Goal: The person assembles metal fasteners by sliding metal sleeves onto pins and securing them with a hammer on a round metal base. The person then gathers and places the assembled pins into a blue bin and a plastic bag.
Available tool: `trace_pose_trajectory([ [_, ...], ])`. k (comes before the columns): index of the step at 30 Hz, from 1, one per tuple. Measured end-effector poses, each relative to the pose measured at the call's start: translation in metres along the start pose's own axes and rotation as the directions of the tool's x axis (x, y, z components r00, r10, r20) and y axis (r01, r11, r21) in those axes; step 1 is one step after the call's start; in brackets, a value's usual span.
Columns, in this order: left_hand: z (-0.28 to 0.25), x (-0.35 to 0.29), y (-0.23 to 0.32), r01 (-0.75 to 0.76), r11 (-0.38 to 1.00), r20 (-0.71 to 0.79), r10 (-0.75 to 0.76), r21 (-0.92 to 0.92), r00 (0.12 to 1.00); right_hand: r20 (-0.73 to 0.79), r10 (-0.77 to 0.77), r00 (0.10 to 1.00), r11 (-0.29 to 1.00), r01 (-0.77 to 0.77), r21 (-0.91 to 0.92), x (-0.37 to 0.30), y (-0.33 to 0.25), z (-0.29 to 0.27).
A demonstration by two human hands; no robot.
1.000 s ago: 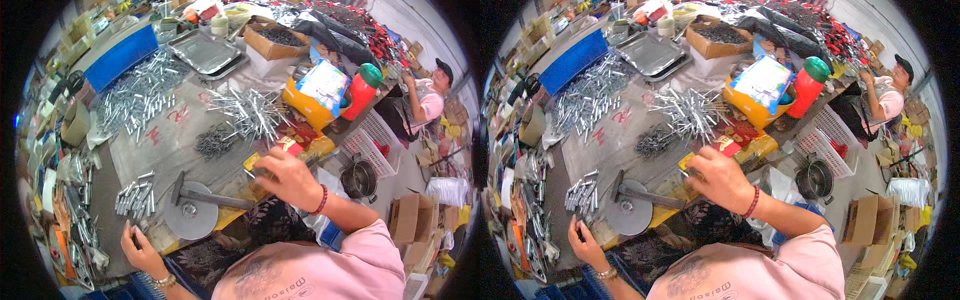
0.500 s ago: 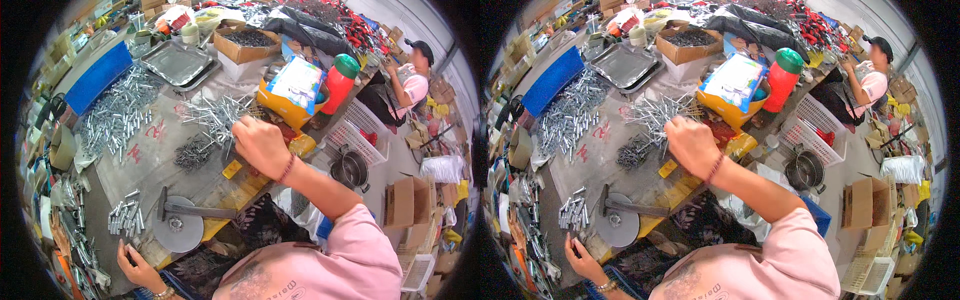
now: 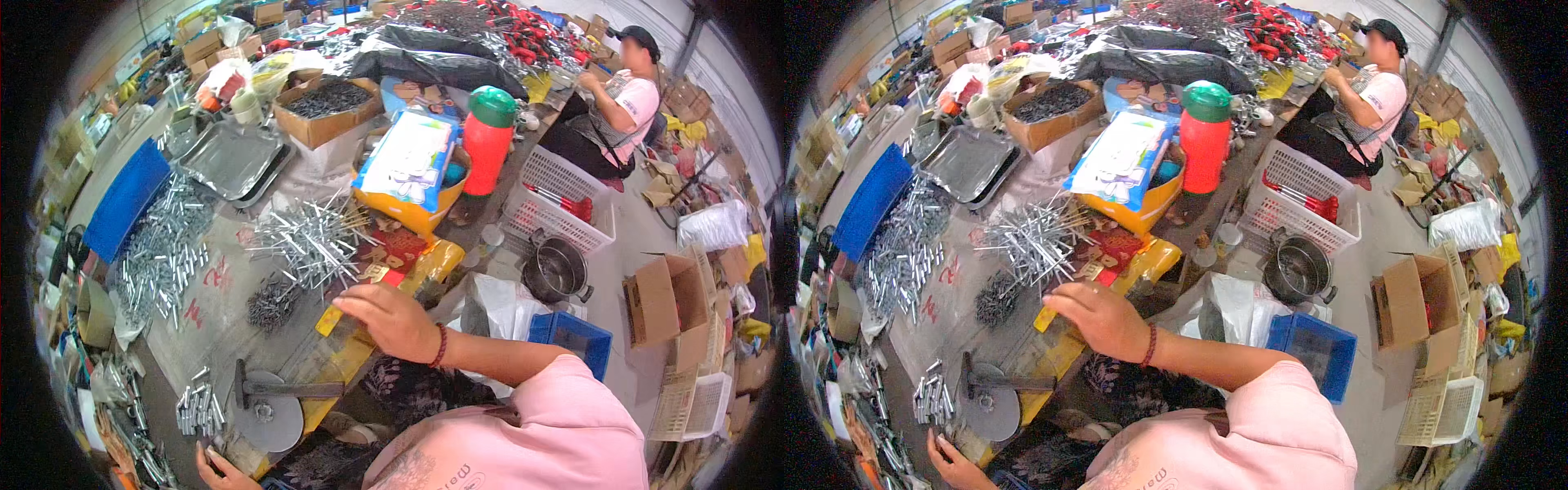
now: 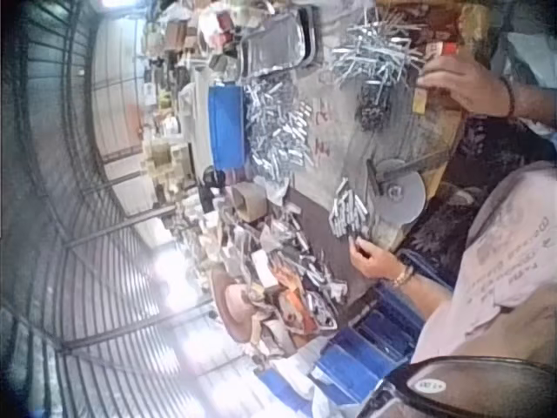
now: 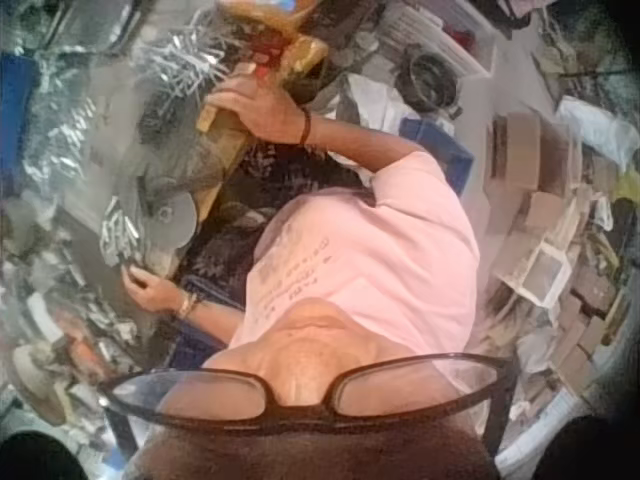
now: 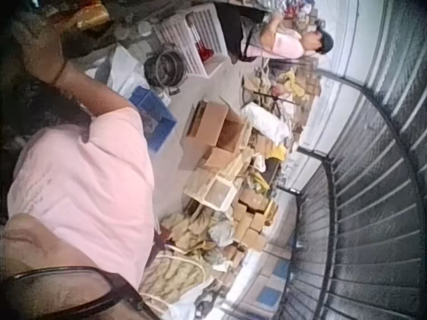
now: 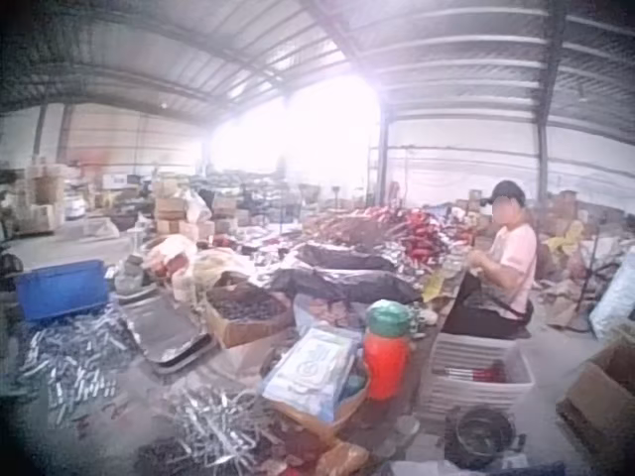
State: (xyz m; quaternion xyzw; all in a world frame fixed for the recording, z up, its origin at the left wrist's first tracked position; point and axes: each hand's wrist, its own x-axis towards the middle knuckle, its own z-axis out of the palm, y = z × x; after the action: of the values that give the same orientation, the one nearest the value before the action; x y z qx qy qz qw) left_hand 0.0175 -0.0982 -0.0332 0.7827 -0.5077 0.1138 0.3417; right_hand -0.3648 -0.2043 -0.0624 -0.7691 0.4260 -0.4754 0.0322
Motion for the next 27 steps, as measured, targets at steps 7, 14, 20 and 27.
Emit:
trace_pose_trajectory([
  [7, -0.002, -0.002, 0.005, 0.032, 0.998, -0.02, -0.031, 0.058, 0.999, -0.062, -0.03, 0.998, 1.0, 0.03, 0.002, -0.009, -0.002, 0.002],
  [14, 0.007, -0.001, -0.001, -0.001, 0.999, -0.068, 0.004, 0.053, 0.998, -0.12, -0.003, 0.993, 0.995, 0.015, 0.101, -0.004, -0.001, -0.002],
  [20, 0.01, 0.002, 0.002, -0.01, 0.999, -0.07, 0.013, 0.042, 0.997, -0.1, -0.008, 0.995, 0.993, 0.02, 0.118, -0.003, 0.001, -0.005],
  [27, 0.009, 0.002, -0.004, -0.026, 0.999, -0.07, 0.029, 0.043, 0.997, -0.162, 0.032, 0.986, 0.982, 0.0, 0.189, -0.008, 0.0, 0.001],
])
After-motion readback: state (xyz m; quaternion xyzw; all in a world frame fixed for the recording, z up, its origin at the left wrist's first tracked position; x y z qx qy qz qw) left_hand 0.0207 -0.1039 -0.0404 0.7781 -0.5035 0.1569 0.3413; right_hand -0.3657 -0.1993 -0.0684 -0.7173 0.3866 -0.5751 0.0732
